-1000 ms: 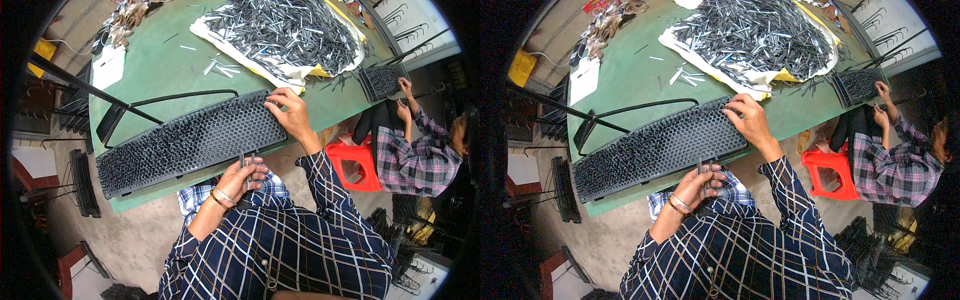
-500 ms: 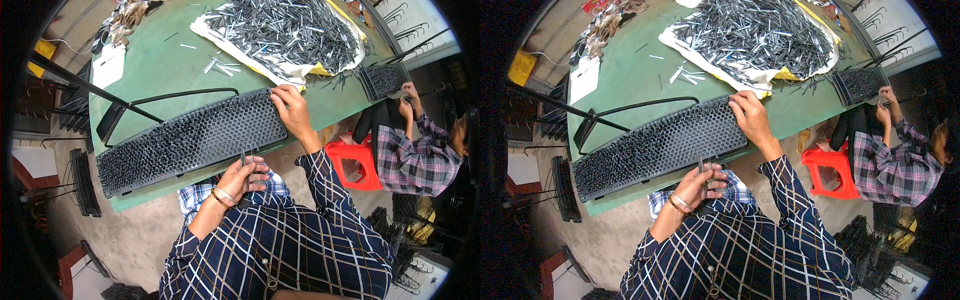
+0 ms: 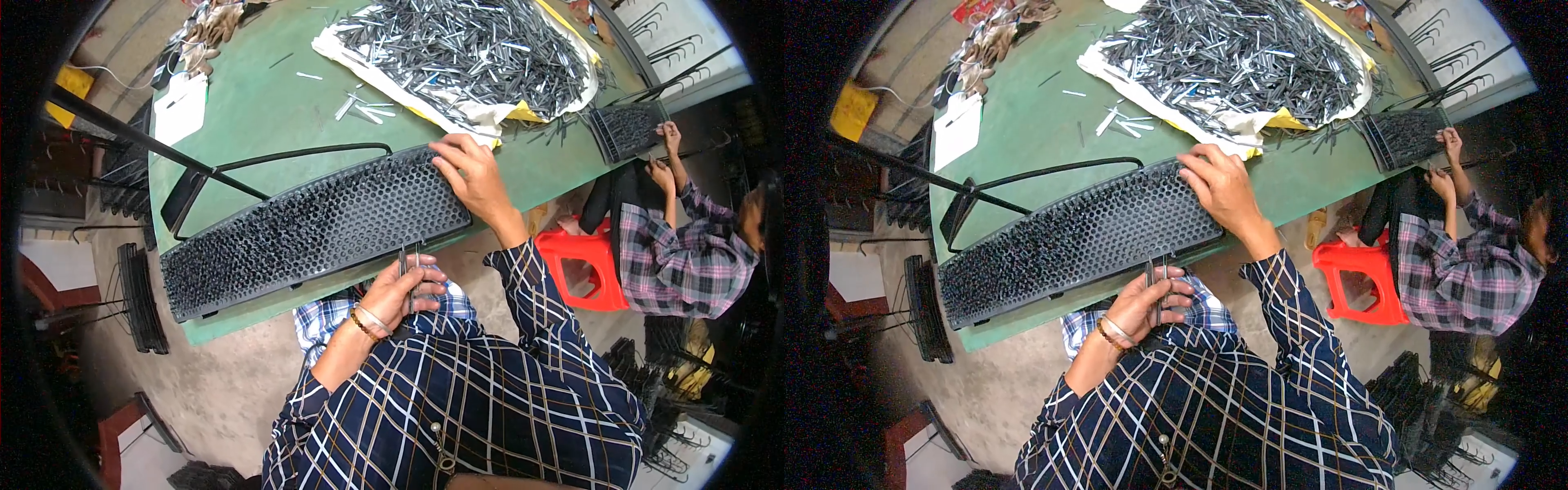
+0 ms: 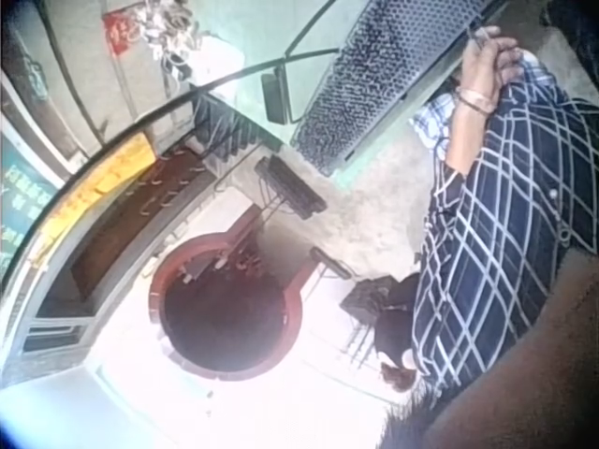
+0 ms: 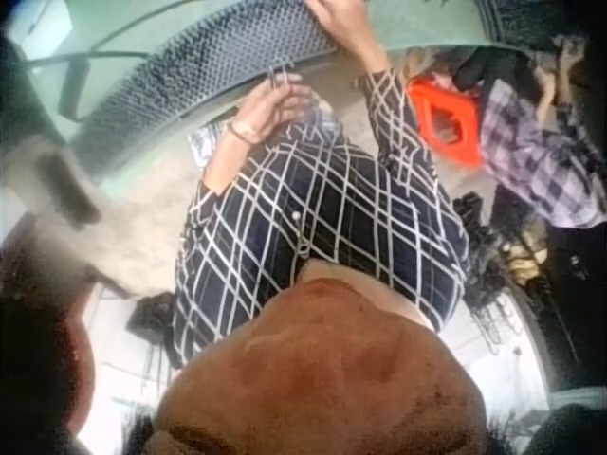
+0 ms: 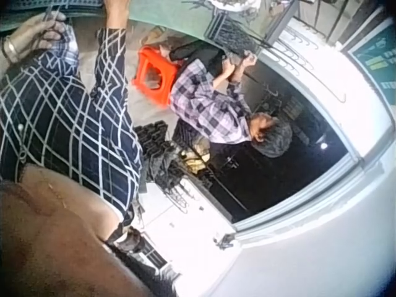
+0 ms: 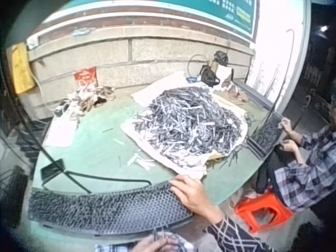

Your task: Picking up small metal pins from a large pile and inserting them individually into holes in a black honeycomb mesh panel.

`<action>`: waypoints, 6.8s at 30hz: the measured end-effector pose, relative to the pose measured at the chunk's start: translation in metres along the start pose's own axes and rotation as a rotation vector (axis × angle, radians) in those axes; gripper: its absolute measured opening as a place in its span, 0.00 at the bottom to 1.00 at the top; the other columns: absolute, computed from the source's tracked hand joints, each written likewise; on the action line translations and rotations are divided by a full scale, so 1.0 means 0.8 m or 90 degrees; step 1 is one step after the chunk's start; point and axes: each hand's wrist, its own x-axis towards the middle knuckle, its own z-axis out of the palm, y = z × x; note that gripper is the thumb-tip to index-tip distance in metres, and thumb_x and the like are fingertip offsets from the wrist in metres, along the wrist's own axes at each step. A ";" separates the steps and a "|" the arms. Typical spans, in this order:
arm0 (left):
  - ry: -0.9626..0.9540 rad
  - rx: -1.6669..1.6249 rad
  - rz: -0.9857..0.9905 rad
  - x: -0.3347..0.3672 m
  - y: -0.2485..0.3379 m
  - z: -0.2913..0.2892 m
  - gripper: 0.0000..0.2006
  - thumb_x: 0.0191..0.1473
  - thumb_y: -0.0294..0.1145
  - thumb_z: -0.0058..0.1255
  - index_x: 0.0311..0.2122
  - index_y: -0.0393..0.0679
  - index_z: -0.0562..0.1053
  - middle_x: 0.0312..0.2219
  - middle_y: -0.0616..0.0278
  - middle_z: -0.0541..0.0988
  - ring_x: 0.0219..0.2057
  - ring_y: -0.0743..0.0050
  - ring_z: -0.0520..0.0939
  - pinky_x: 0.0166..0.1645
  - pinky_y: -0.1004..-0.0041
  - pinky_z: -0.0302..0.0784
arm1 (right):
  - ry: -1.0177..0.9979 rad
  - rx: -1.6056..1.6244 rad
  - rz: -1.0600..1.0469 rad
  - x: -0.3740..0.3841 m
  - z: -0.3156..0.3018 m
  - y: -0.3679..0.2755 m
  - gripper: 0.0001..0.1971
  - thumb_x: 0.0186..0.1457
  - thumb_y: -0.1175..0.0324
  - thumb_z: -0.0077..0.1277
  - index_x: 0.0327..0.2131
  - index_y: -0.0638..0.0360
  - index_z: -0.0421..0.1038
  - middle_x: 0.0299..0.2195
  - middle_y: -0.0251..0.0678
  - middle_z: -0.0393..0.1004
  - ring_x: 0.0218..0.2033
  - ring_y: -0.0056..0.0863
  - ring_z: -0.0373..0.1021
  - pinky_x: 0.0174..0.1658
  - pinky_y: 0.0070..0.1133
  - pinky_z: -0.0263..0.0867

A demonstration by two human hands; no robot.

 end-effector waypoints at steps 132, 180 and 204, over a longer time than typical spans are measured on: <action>0.076 -0.056 0.138 -0.039 0.032 -0.044 0.12 0.57 0.26 0.40 0.46 0.37 0.67 0.26 0.64 0.70 0.15 0.91 0.59 0.15 0.88 0.50 | 0.044 0.060 -0.071 0.032 0.087 -0.128 0.05 0.43 0.71 0.58 0.25 0.60 0.74 0.23 0.36 0.75 0.24 0.33 0.71 0.29 0.26 0.64; -0.043 -0.182 0.138 -0.044 0.021 -0.050 0.23 0.50 0.21 0.37 0.54 0.36 0.59 0.43 0.52 0.71 0.44 0.64 0.74 0.49 0.63 0.70 | -0.079 0.232 0.105 0.037 0.088 -0.122 0.09 0.51 0.67 0.51 0.31 0.64 0.75 0.27 0.42 0.74 0.26 0.36 0.71 0.30 0.24 0.66; -0.040 -0.208 0.230 -0.044 0.027 -0.054 0.19 0.57 0.27 0.40 0.54 0.36 0.58 0.48 0.45 0.68 0.50 0.58 0.71 0.55 0.62 0.67 | -0.020 0.171 -0.035 0.024 0.088 -0.122 0.09 0.46 0.73 0.54 0.35 0.61 0.74 0.30 0.38 0.68 0.29 0.32 0.69 0.29 0.21 0.65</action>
